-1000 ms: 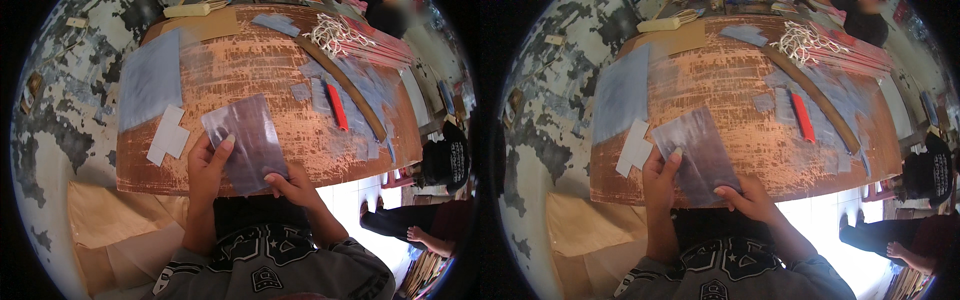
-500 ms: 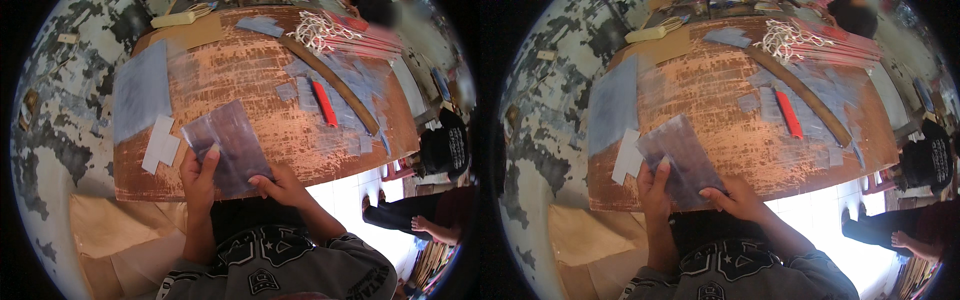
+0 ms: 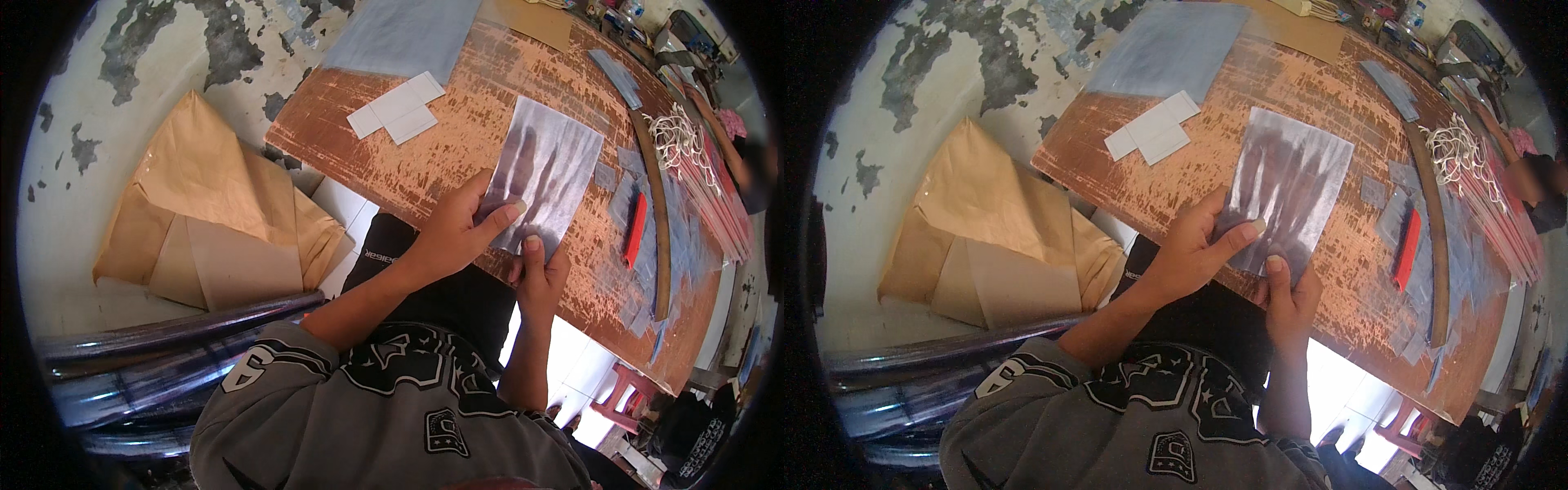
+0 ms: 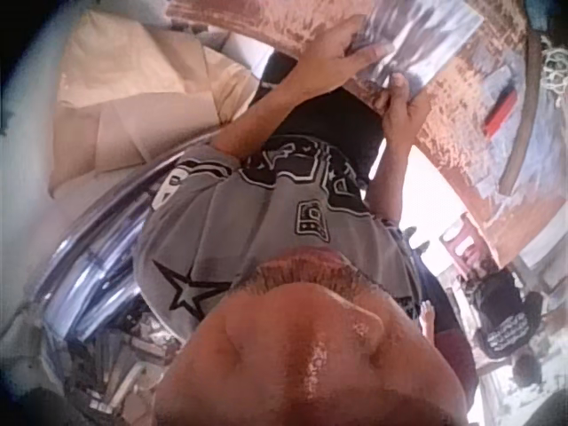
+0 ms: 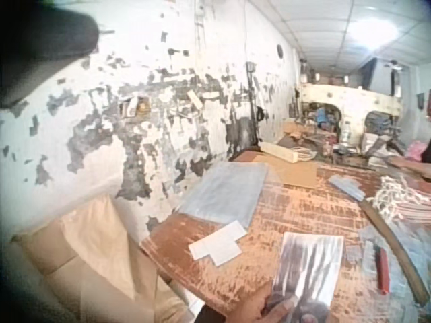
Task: The person trims the edge of a thin plastic sheet using a utility knife while holding it on a workbench.
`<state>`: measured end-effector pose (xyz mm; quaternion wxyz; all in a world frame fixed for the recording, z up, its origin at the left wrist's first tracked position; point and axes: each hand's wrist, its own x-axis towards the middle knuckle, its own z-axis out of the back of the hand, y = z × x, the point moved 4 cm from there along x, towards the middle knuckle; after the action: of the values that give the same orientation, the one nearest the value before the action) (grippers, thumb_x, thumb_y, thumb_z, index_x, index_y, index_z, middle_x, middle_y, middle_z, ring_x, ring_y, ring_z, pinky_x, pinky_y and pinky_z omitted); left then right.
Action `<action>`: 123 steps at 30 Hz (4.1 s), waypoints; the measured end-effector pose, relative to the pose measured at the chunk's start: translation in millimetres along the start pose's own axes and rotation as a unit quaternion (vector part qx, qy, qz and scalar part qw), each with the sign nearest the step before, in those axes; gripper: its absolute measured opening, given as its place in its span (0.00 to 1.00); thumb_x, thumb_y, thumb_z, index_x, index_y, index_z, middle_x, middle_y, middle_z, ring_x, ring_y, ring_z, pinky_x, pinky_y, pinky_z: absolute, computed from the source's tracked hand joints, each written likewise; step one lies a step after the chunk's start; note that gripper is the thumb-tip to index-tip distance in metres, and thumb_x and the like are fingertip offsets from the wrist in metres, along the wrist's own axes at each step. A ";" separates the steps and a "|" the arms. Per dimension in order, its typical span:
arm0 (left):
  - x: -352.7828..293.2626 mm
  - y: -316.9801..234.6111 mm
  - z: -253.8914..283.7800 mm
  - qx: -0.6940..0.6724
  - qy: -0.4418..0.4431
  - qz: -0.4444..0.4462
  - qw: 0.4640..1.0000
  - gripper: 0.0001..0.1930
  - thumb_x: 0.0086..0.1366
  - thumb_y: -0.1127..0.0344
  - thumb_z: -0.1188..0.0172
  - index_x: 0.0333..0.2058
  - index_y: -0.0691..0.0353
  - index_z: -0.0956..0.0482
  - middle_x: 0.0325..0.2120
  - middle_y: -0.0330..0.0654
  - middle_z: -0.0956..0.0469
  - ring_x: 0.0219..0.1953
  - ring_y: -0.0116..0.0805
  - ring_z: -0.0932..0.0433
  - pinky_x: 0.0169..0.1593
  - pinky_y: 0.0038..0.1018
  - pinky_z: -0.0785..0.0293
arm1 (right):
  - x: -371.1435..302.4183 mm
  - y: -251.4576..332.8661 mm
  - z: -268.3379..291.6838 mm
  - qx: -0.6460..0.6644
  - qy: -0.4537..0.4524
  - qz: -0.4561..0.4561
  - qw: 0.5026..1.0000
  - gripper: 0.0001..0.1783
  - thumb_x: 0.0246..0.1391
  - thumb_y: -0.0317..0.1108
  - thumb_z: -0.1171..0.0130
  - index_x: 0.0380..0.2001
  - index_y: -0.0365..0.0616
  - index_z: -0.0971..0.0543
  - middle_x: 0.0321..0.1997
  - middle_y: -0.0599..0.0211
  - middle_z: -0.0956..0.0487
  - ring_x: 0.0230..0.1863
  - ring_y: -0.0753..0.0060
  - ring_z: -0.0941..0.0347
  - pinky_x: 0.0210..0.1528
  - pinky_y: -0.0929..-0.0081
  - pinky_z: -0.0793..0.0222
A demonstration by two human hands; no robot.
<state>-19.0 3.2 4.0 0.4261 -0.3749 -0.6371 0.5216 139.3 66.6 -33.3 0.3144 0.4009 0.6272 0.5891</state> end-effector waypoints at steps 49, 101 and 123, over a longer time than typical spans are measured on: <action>15.6 11.9 30.9 -0.064 0.010 0.098 0.993 0.19 0.73 0.67 0.37 0.59 0.66 0.26 0.39 0.36 0.15 0.35 0.15 0.23 0.31 0.13 0.34 | 6.9 5.1 -1.4 -0.109 0.097 -0.021 0.989 0.19 0.71 0.47 0.41 0.39 0.39 0.21 0.19 0.69 0.23 0.22 0.76 0.23 0.27 0.73 0.30; 20.6 23.0 36.3 -0.039 0.061 0.051 0.996 0.20 0.76 0.69 0.42 0.61 0.73 0.31 0.47 0.45 0.18 0.47 0.24 0.22 0.51 0.21 0.28 | 10.2 15.0 -8.5 -0.176 0.086 -0.007 0.981 0.21 0.68 0.47 0.38 0.45 0.36 0.20 0.23 0.56 0.19 0.26 0.56 0.18 0.32 0.64 0.27; 19.1 25.7 36.5 -0.075 0.052 0.058 0.994 0.18 0.76 0.68 0.41 0.59 0.69 0.30 0.40 0.36 0.19 0.37 0.16 0.27 0.41 0.15 0.33 | 11.3 15.8 -9.3 -0.170 0.100 0.003 0.980 0.17 0.70 0.44 0.40 0.41 0.37 0.21 0.19 0.62 0.21 0.22 0.64 0.20 0.27 0.67 0.29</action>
<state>-59.1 12.7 -21.8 0.3979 -0.4688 -0.6288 0.4759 127.9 71.6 -15.7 0.3120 0.2824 0.5447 0.7254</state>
